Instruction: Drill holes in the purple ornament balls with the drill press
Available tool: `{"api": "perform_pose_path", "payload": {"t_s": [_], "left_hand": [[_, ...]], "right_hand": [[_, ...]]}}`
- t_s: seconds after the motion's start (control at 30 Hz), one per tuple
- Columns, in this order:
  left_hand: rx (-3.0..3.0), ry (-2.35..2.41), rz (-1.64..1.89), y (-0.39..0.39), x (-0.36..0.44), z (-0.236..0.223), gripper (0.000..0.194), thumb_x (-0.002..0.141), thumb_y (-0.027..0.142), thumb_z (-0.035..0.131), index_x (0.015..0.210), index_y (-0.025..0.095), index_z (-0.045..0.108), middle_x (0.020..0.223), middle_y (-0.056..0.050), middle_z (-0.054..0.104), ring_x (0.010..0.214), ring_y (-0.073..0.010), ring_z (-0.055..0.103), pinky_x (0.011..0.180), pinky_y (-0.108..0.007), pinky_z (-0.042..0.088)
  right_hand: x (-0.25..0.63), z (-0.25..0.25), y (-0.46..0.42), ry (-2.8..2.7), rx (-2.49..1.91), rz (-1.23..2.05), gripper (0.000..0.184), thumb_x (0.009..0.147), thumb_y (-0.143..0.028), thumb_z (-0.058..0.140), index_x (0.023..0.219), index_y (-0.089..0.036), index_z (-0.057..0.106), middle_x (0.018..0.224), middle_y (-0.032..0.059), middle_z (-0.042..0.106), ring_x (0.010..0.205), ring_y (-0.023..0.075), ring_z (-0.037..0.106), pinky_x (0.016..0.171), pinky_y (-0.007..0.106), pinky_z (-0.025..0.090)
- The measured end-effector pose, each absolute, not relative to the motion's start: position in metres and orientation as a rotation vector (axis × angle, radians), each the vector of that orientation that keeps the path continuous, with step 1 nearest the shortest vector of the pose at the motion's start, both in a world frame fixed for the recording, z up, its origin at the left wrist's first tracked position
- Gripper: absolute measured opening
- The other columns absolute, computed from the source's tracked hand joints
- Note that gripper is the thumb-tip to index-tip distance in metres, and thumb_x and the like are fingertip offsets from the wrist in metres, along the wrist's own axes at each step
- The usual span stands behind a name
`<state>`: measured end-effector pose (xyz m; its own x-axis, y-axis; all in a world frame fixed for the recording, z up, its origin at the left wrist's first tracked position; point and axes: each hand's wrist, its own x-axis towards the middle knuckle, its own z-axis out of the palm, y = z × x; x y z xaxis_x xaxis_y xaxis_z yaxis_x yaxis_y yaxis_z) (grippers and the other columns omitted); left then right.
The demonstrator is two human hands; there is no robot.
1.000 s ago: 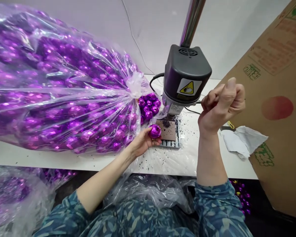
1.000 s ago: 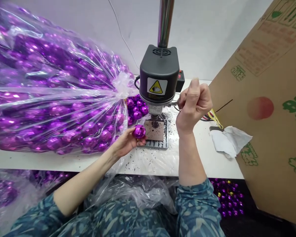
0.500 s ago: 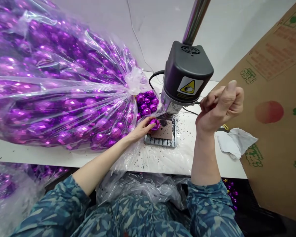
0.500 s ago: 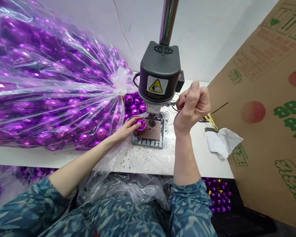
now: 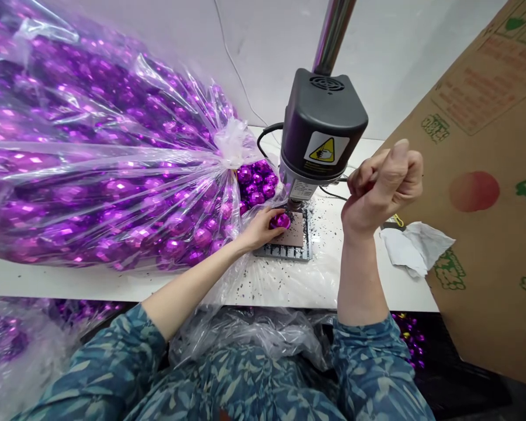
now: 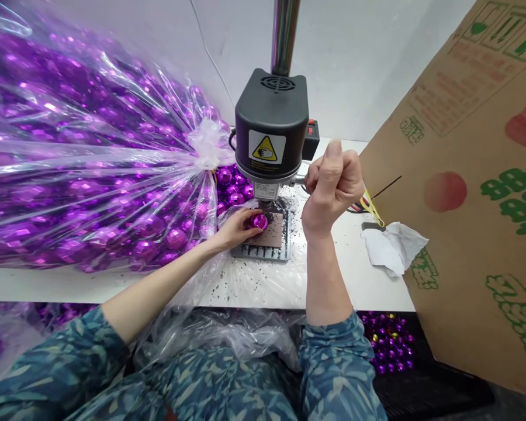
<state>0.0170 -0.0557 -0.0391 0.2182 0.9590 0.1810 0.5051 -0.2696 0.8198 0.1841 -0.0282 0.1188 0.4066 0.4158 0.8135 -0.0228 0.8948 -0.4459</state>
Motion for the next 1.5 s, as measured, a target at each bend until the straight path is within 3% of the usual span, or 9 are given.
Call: {"api": "perform_pose_path", "payload": {"t_s": [0.13,0.5,0.77,1.17,1.5], "left_hand": [[1.812,1.475,0.997,-0.06,0.032,-0.041,0.052,0.077,0.022,0.084,0.124,0.018,0.062,0.12,-0.011,0.069,0.114,-0.0301,0.066,0.098,-0.048,0.055],[1.588,1.33,1.172,-0.065,0.04,-0.06,0.052,0.077,0.026,0.085,0.124,0.018,0.063,0.118,-0.012,0.071,0.11,-0.0284,0.067,0.1,-0.05,0.054],[1.589,1.328,1.154,-0.064,0.04,-0.058,0.053,0.079,0.028,0.085,0.126,0.016,0.063,0.125,-0.015,0.069,0.117,-0.0312,0.065,0.104,-0.054,0.052],[1.617,1.3,1.201,-0.06,0.039,-0.066,0.051,0.078,0.028,0.086,0.123,0.018,0.063,0.124,-0.013,0.07,0.116,-0.0297,0.065,0.103,-0.05,0.051],[1.635,1.283,1.208,-0.061,0.04,-0.061,0.048,0.077,0.024,0.086,0.12,0.019,0.064,0.122,-0.011,0.071,0.114,-0.0284,0.066,0.102,-0.048,0.052]], "right_hand": [[0.184,0.117,-0.03,-1.106,-0.37,0.322,0.047,0.094,-0.042,0.062,0.064,-0.023,0.031,0.045,-0.0104,0.032,0.036,0.0015,0.027,0.034,0.019,0.021],[0.181,0.116,-0.032,-1.127,-0.555,0.18,0.052,0.097,-0.051,0.053,0.065,-0.025,0.022,0.045,-0.0097,0.024,0.037,0.0031,0.022,0.036,0.023,0.023],[0.177,0.106,-0.035,-1.034,-0.353,0.188,0.052,0.092,-0.033,0.06,0.06,-0.021,0.02,0.043,-0.0086,0.02,0.034,0.0016,0.02,0.035,0.02,0.016],[0.18,0.084,-0.032,-1.006,-0.23,0.142,0.048,0.085,-0.024,0.055,0.058,-0.017,0.016,0.042,-0.0071,0.012,0.035,0.0005,0.011,0.036,0.016,0.016],[0.184,0.061,-0.031,-1.084,-0.183,0.03,0.049,0.084,-0.023,0.055,0.06,-0.017,0.013,0.038,-0.0073,0.016,0.033,0.0017,0.012,0.037,0.018,0.014]]}}
